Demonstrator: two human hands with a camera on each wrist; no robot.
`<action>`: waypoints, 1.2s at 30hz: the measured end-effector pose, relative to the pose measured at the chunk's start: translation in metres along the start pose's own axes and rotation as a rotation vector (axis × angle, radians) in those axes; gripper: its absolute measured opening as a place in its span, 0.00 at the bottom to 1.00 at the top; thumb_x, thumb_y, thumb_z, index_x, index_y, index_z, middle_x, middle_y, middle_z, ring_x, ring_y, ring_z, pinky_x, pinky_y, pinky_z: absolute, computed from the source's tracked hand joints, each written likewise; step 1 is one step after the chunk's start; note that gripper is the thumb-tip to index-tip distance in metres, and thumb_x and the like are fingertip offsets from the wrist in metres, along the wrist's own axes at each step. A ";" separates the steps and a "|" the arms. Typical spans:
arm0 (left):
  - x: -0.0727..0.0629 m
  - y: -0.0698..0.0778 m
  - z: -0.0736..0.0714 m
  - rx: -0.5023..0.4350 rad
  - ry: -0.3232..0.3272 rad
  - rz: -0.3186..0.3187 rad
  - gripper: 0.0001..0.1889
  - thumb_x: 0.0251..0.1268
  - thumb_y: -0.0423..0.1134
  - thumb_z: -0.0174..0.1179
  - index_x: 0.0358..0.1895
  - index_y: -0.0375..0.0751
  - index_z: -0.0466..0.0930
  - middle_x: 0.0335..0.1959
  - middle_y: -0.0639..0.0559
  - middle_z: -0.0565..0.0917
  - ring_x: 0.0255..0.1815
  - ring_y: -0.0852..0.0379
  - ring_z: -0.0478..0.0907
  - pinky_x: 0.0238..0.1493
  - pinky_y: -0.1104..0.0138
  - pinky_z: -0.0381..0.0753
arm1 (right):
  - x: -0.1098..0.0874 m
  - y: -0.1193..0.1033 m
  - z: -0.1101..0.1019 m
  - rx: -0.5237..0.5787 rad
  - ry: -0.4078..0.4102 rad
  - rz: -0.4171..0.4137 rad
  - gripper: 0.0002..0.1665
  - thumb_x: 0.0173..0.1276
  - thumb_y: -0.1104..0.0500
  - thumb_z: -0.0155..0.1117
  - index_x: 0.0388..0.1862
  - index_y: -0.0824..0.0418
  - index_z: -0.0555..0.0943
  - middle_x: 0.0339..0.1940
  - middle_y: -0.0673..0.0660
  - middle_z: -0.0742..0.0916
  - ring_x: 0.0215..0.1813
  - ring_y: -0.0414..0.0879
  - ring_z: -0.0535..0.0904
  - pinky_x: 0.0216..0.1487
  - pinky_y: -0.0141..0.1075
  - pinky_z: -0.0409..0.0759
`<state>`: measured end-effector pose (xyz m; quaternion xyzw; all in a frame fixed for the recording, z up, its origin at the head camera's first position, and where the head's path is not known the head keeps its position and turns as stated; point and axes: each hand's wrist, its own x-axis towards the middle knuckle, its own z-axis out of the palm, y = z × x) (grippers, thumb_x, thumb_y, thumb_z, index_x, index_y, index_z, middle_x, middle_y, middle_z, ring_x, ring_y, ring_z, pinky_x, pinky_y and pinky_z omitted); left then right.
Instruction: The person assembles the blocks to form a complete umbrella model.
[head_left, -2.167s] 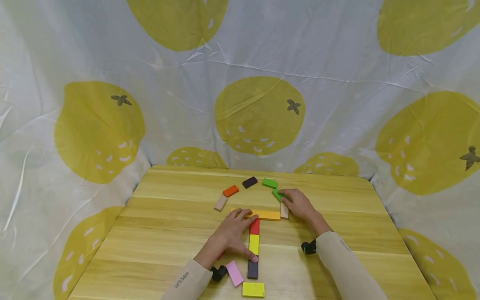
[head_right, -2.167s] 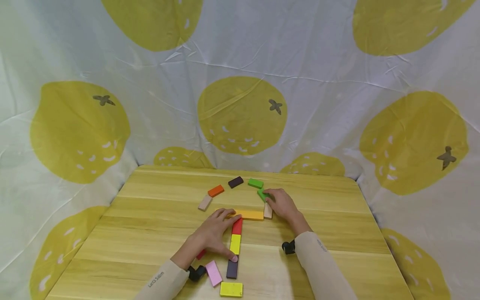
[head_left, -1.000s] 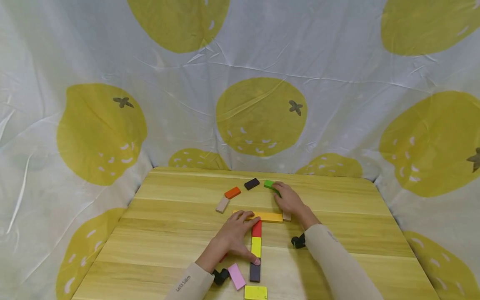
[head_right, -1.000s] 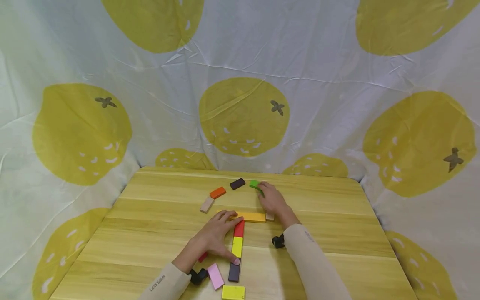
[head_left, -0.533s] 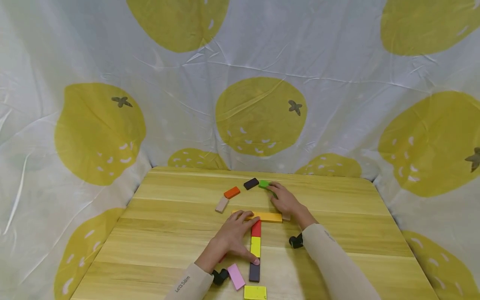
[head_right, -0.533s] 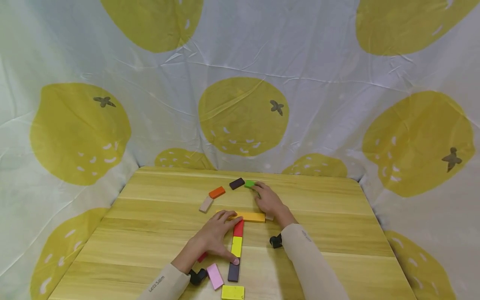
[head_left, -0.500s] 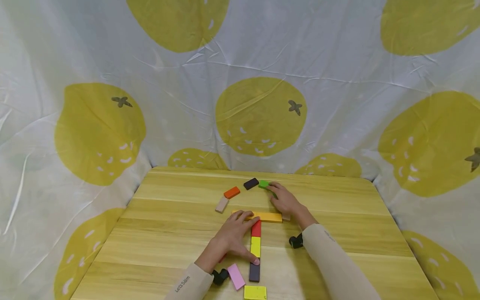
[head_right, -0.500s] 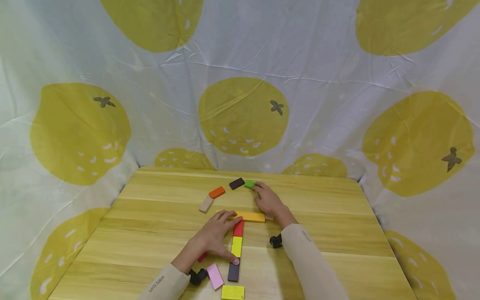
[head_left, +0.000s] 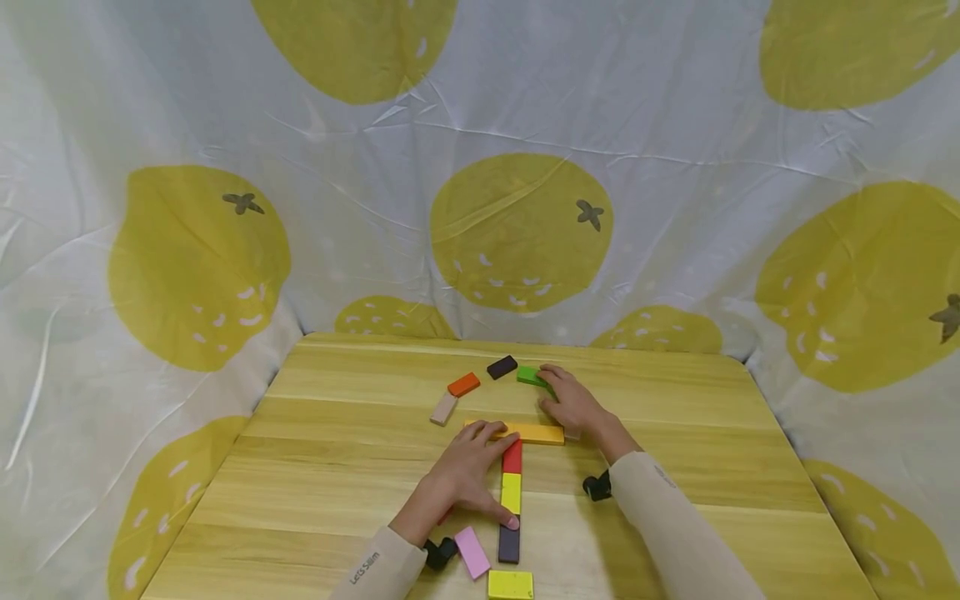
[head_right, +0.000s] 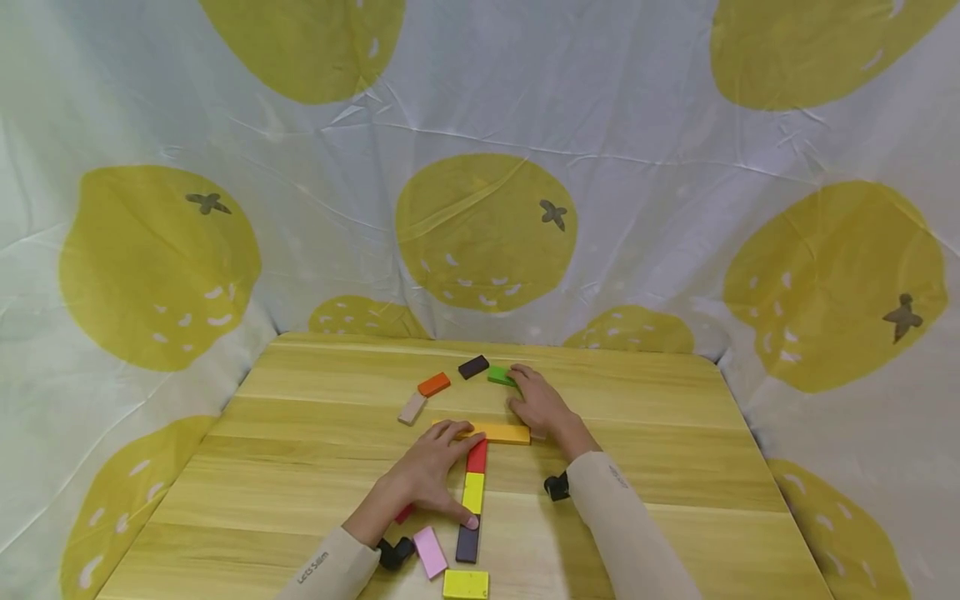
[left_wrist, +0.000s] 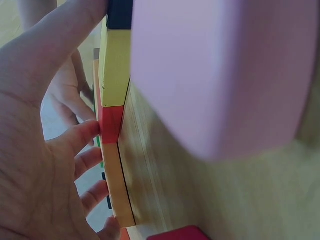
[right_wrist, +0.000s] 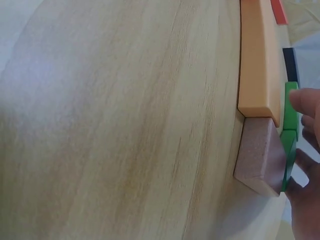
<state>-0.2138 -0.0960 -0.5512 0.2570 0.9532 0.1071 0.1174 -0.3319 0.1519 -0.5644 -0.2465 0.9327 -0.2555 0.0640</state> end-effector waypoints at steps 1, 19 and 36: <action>0.000 0.000 0.000 -0.002 -0.004 -0.003 0.70 0.27 0.85 0.69 0.83 0.65 0.55 0.82 0.55 0.58 0.82 0.43 0.54 0.78 0.45 0.65 | -0.001 0.001 0.000 0.003 -0.003 0.005 0.33 0.80 0.55 0.56 0.79 0.63 0.65 0.82 0.62 0.65 0.82 0.62 0.61 0.78 0.59 0.64; -0.002 0.000 0.001 -0.007 0.009 0.004 0.70 0.27 0.86 0.69 0.83 0.63 0.55 0.82 0.54 0.59 0.81 0.44 0.55 0.78 0.45 0.63 | -0.006 0.004 0.002 0.038 -0.008 0.000 0.34 0.80 0.55 0.56 0.80 0.65 0.64 0.82 0.63 0.65 0.82 0.63 0.60 0.80 0.60 0.60; -0.002 0.001 -0.001 -0.018 0.011 0.008 0.69 0.29 0.84 0.70 0.82 0.62 0.56 0.82 0.54 0.59 0.81 0.43 0.55 0.79 0.44 0.61 | -0.009 0.006 -0.001 0.075 -0.030 -0.002 0.35 0.80 0.55 0.56 0.80 0.66 0.63 0.84 0.63 0.63 0.83 0.63 0.57 0.81 0.61 0.58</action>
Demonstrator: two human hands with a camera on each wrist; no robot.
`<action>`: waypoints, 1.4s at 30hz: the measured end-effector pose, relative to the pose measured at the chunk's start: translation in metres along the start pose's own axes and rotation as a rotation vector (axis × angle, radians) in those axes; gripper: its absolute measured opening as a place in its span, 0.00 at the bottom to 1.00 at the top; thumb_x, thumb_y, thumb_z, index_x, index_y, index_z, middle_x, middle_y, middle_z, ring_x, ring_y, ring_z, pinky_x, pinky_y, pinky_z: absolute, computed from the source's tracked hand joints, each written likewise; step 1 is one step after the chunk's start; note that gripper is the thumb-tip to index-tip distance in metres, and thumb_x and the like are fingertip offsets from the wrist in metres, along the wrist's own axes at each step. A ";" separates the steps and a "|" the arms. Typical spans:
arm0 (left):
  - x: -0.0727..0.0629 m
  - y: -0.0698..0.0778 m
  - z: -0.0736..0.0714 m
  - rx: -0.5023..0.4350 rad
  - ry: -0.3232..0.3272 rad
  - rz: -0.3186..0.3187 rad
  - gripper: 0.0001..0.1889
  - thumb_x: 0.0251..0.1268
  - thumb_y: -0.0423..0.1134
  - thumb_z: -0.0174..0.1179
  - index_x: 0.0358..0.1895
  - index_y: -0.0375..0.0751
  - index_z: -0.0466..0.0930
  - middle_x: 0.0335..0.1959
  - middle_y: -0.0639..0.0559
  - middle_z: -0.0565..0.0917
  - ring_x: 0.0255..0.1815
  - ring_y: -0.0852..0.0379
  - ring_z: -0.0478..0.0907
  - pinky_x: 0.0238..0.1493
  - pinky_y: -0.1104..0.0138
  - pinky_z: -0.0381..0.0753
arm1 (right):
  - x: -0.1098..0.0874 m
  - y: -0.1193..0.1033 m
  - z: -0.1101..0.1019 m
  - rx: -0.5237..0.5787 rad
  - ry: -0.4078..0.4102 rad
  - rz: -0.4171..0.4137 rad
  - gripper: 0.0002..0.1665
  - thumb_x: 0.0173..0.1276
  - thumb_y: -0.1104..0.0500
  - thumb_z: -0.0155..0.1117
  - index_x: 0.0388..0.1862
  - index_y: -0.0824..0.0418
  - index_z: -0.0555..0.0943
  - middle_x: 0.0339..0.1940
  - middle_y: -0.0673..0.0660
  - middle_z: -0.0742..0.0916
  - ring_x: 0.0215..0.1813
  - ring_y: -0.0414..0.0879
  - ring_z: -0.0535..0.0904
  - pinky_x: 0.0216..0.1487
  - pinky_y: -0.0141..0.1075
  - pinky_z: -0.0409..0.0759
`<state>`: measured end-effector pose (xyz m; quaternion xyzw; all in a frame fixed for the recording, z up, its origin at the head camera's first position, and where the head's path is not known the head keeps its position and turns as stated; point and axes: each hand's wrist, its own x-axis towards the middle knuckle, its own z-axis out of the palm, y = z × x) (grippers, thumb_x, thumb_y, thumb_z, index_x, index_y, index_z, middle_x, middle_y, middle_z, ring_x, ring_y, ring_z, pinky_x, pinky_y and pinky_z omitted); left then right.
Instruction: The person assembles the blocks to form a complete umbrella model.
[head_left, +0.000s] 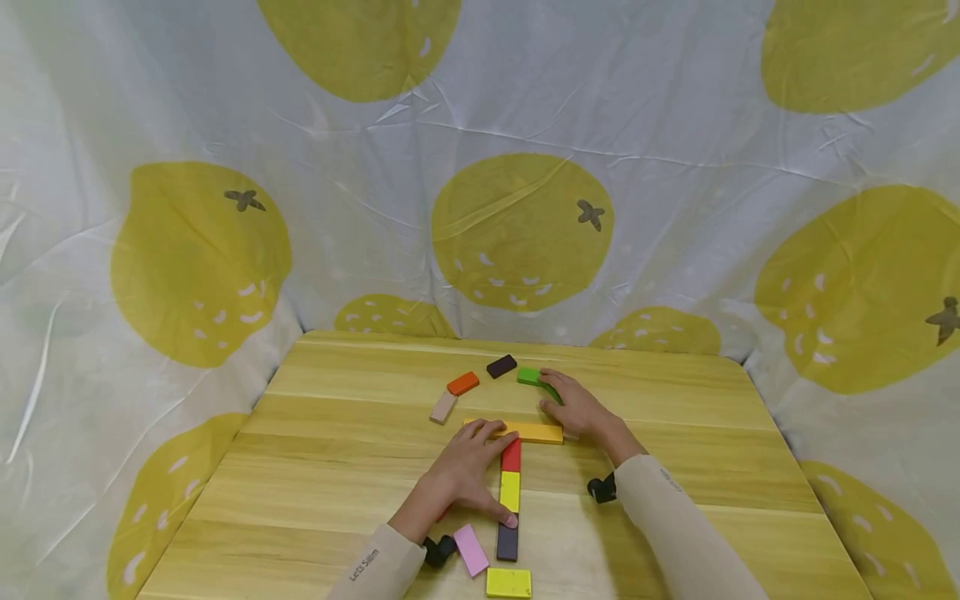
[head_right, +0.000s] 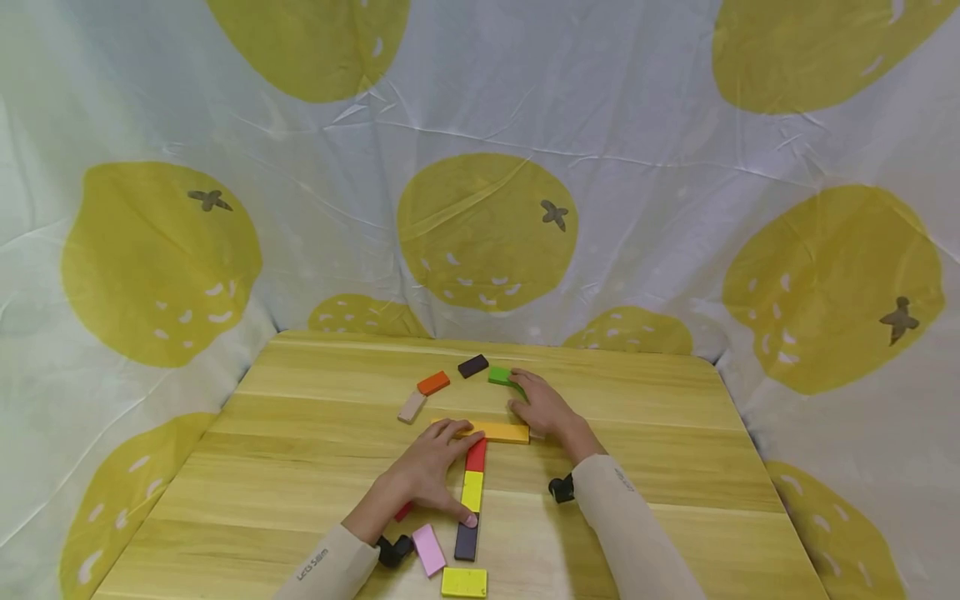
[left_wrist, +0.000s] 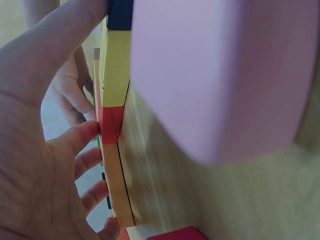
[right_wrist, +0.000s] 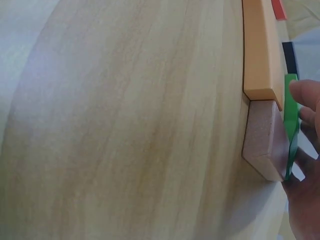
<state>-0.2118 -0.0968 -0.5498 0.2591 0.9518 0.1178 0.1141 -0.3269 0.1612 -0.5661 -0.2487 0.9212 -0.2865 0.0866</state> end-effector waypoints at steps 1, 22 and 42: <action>0.000 0.000 0.000 0.003 -0.002 0.000 0.69 0.29 0.84 0.70 0.82 0.62 0.56 0.82 0.54 0.59 0.81 0.43 0.55 0.79 0.44 0.61 | -0.001 0.000 0.000 0.006 0.004 0.001 0.35 0.80 0.55 0.56 0.80 0.66 0.62 0.84 0.63 0.62 0.83 0.64 0.57 0.81 0.61 0.58; 0.002 -0.002 0.003 0.017 -0.002 0.001 0.70 0.28 0.87 0.67 0.83 0.64 0.55 0.82 0.55 0.58 0.82 0.43 0.54 0.78 0.44 0.62 | -0.004 0.006 0.005 -0.024 0.030 -0.034 0.36 0.79 0.53 0.59 0.80 0.66 0.64 0.82 0.63 0.66 0.82 0.64 0.59 0.79 0.62 0.60; 0.002 -0.002 0.003 0.014 -0.002 -0.003 0.70 0.28 0.87 0.67 0.83 0.63 0.55 0.82 0.54 0.58 0.82 0.43 0.54 0.80 0.44 0.60 | -0.025 0.006 0.005 -0.064 0.095 0.086 0.54 0.65 0.34 0.70 0.81 0.60 0.63 0.80 0.62 0.67 0.79 0.63 0.65 0.75 0.62 0.68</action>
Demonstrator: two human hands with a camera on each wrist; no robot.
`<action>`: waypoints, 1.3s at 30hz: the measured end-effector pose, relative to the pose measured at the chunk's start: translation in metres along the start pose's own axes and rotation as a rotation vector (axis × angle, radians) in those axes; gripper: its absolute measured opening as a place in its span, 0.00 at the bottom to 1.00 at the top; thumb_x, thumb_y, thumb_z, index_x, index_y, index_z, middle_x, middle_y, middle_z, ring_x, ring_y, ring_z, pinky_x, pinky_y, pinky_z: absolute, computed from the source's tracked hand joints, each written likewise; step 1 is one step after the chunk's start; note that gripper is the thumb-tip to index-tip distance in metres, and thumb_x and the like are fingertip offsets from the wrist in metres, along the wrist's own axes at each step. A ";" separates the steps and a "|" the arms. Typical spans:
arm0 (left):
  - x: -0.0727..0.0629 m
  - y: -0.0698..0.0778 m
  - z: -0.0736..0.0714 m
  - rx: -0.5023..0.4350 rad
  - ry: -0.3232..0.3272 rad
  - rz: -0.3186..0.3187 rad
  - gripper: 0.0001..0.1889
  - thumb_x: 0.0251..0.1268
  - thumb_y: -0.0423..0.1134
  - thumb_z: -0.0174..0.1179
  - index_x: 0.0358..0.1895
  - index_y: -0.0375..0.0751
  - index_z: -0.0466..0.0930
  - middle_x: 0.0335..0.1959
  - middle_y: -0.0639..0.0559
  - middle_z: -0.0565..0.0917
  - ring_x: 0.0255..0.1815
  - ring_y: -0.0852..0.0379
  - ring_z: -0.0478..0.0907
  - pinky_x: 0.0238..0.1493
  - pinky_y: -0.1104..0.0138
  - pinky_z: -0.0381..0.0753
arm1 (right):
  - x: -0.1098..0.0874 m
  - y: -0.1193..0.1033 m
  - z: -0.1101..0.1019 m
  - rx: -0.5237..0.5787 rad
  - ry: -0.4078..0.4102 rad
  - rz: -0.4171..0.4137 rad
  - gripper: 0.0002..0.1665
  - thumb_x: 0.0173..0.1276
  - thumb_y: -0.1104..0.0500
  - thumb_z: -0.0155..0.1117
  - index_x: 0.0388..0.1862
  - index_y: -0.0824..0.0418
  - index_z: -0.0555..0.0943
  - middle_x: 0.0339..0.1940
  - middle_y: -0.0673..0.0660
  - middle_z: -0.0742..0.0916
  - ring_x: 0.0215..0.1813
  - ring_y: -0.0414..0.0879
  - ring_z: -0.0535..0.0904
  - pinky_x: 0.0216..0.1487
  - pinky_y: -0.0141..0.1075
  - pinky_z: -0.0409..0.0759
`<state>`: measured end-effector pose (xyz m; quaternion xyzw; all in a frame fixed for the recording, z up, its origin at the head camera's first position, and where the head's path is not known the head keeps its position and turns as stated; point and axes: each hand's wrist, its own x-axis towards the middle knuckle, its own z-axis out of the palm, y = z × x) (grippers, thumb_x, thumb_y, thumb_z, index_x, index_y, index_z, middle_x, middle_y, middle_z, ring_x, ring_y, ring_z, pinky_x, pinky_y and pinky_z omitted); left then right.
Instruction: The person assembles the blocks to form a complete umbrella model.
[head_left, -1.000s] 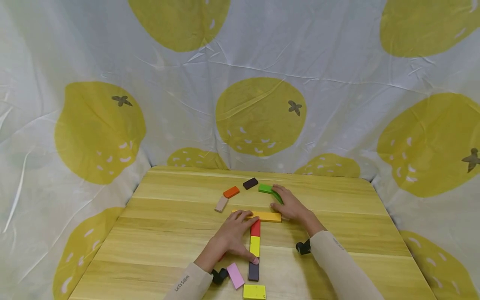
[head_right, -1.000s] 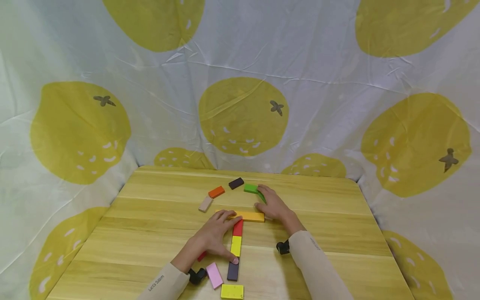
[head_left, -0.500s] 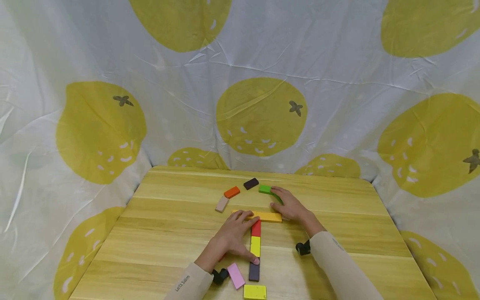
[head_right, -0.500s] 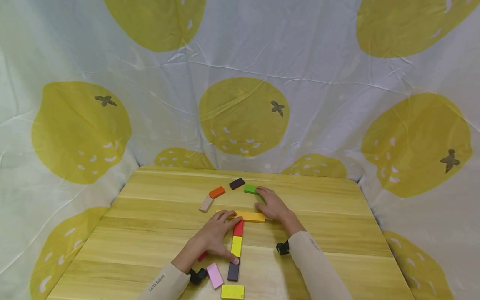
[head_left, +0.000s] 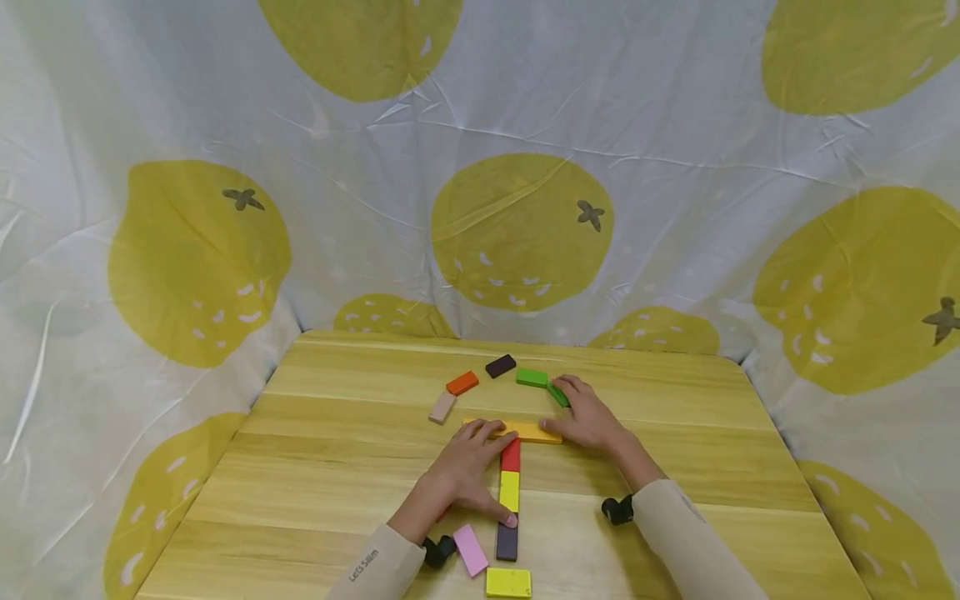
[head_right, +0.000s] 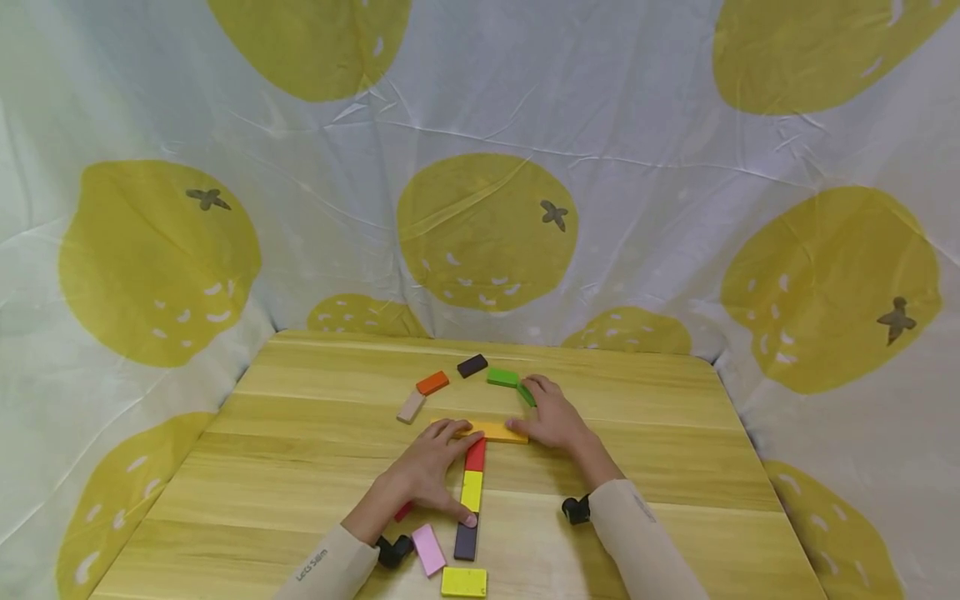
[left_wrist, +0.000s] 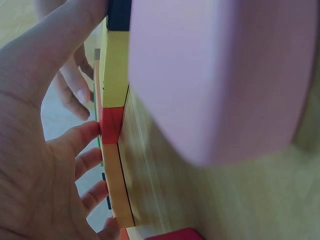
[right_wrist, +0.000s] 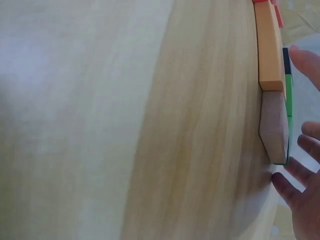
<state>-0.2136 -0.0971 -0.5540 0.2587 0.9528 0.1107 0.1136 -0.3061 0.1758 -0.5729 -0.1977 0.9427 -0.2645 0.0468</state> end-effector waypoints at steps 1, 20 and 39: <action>0.000 0.000 0.000 0.000 0.001 0.000 0.70 0.28 0.87 0.67 0.83 0.63 0.55 0.82 0.54 0.58 0.82 0.43 0.54 0.80 0.44 0.60 | -0.002 0.000 0.000 -0.010 -0.001 0.006 0.55 0.64 0.32 0.70 0.81 0.60 0.64 0.80 0.62 0.67 0.78 0.63 0.65 0.74 0.62 0.69; 0.002 0.002 0.002 -0.001 -0.003 -0.001 0.70 0.28 0.86 0.67 0.83 0.63 0.55 0.82 0.54 0.58 0.82 0.43 0.54 0.79 0.44 0.61 | -0.022 0.016 0.002 -0.037 0.050 -0.008 0.61 0.60 0.23 0.66 0.81 0.57 0.64 0.82 0.57 0.67 0.81 0.61 0.62 0.74 0.63 0.68; -0.002 0.003 -0.003 0.012 -0.014 -0.007 0.69 0.29 0.86 0.68 0.83 0.63 0.55 0.82 0.53 0.59 0.81 0.42 0.55 0.79 0.44 0.62 | -0.019 0.015 0.005 -0.116 0.050 -0.041 0.58 0.61 0.22 0.64 0.79 0.56 0.68 0.80 0.56 0.70 0.78 0.62 0.67 0.70 0.63 0.73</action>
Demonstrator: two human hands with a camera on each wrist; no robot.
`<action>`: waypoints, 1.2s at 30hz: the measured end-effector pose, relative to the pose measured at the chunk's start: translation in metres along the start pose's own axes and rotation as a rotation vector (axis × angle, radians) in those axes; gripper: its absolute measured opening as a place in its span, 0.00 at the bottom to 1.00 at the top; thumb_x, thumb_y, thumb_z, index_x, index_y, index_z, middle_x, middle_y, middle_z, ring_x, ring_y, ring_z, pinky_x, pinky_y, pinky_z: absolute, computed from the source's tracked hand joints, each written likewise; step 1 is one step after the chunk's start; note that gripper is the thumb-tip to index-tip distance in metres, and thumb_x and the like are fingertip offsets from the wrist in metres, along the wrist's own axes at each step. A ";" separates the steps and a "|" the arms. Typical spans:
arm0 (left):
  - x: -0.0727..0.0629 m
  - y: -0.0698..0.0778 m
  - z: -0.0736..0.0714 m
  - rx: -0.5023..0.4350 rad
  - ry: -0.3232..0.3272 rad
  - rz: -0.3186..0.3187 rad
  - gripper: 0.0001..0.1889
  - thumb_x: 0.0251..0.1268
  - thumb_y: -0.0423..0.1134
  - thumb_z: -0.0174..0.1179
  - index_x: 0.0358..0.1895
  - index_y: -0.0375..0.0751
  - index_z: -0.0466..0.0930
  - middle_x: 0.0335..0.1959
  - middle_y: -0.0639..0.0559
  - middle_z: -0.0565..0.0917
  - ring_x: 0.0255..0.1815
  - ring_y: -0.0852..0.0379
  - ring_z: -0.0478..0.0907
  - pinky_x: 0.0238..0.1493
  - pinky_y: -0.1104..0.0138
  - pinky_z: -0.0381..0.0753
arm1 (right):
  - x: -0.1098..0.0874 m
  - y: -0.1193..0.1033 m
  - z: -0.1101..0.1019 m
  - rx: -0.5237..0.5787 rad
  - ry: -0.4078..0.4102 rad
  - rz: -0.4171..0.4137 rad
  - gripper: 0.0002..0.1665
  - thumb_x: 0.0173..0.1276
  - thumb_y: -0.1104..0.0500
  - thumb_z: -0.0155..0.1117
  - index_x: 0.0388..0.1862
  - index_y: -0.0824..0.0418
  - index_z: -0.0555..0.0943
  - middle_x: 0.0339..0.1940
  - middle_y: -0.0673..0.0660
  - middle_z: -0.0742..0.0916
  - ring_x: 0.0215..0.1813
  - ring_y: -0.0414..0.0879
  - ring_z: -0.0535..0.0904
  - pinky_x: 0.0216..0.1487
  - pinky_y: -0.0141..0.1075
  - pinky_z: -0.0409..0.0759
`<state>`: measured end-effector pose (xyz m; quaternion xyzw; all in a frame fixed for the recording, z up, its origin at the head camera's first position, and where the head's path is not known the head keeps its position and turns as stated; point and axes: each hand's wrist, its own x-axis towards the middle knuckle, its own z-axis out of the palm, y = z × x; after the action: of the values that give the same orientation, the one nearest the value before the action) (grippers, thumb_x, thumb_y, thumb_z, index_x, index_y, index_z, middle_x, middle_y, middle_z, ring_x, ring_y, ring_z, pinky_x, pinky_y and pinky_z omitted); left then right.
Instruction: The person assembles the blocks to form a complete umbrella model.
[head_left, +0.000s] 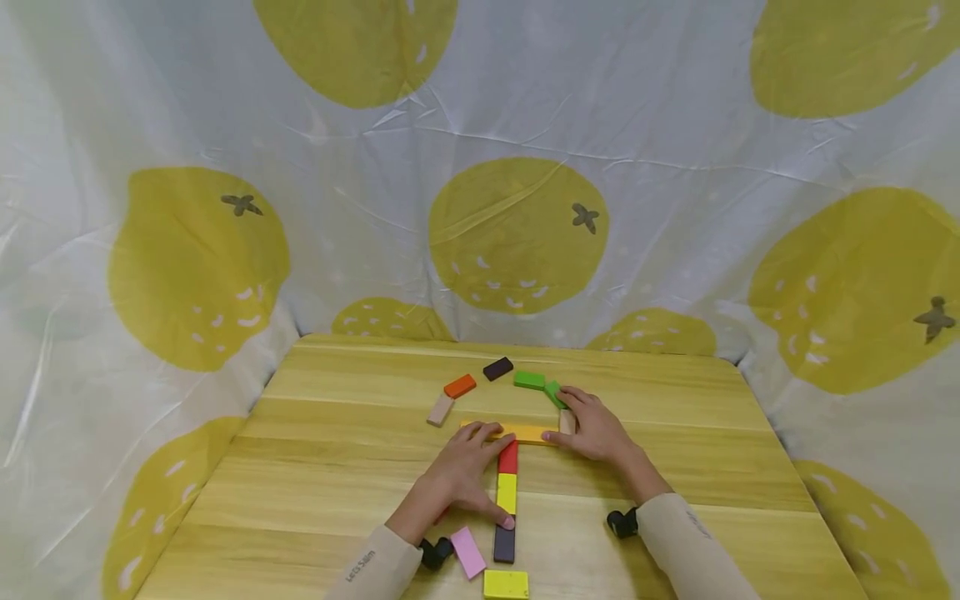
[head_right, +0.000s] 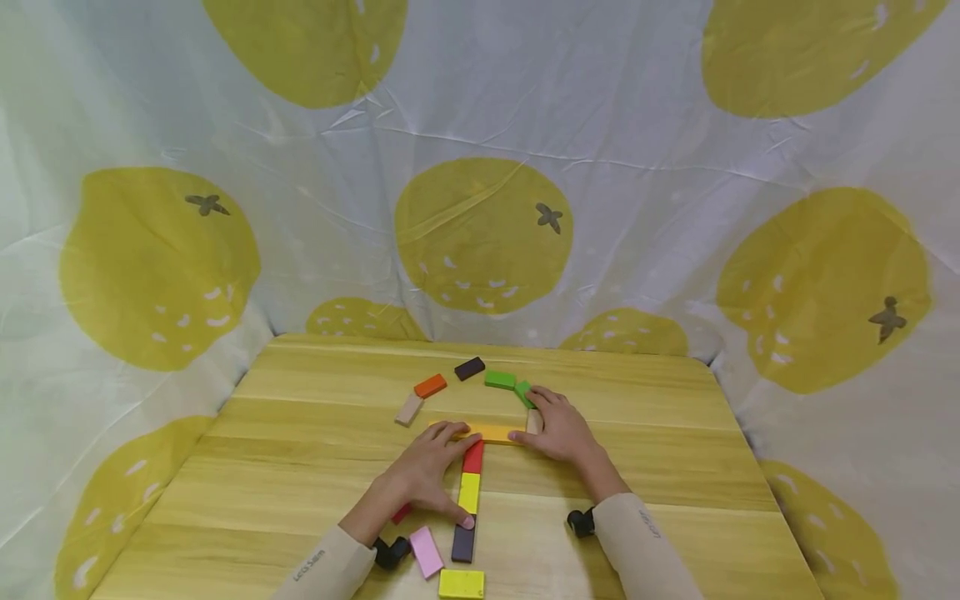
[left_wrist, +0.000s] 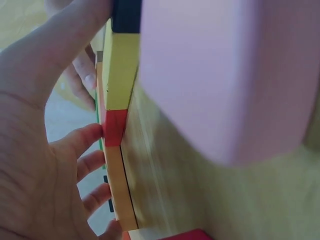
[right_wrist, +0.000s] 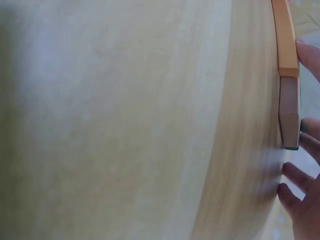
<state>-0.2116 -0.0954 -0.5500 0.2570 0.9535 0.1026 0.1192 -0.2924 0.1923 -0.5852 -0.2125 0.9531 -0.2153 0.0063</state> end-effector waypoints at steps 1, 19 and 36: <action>-0.001 0.000 -0.001 0.004 -0.001 -0.002 0.69 0.29 0.85 0.68 0.83 0.62 0.56 0.82 0.53 0.59 0.81 0.42 0.55 0.79 0.44 0.61 | 0.001 -0.001 0.000 0.002 -0.007 0.002 0.58 0.61 0.22 0.63 0.80 0.56 0.67 0.81 0.56 0.70 0.78 0.62 0.67 0.70 0.62 0.73; -0.003 -0.001 -0.003 0.010 0.038 0.030 0.68 0.30 0.85 0.68 0.82 0.59 0.58 0.81 0.52 0.62 0.80 0.41 0.58 0.80 0.44 0.60 | -0.002 -0.006 -0.003 0.015 -0.006 0.021 0.57 0.62 0.24 0.64 0.80 0.56 0.67 0.81 0.57 0.70 0.77 0.63 0.68 0.68 0.64 0.74; -0.011 -0.019 -0.015 -0.122 0.219 0.092 0.59 0.41 0.80 0.70 0.78 0.53 0.67 0.79 0.53 0.64 0.80 0.47 0.59 0.74 0.47 0.71 | -0.002 -0.003 -0.002 0.024 -0.025 0.027 0.58 0.62 0.23 0.64 0.81 0.55 0.66 0.81 0.56 0.69 0.77 0.63 0.67 0.67 0.64 0.75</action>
<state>-0.2160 -0.1194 -0.5385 0.2799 0.9401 0.1931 0.0249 -0.2893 0.1921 -0.5824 -0.2021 0.9531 -0.2239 0.0239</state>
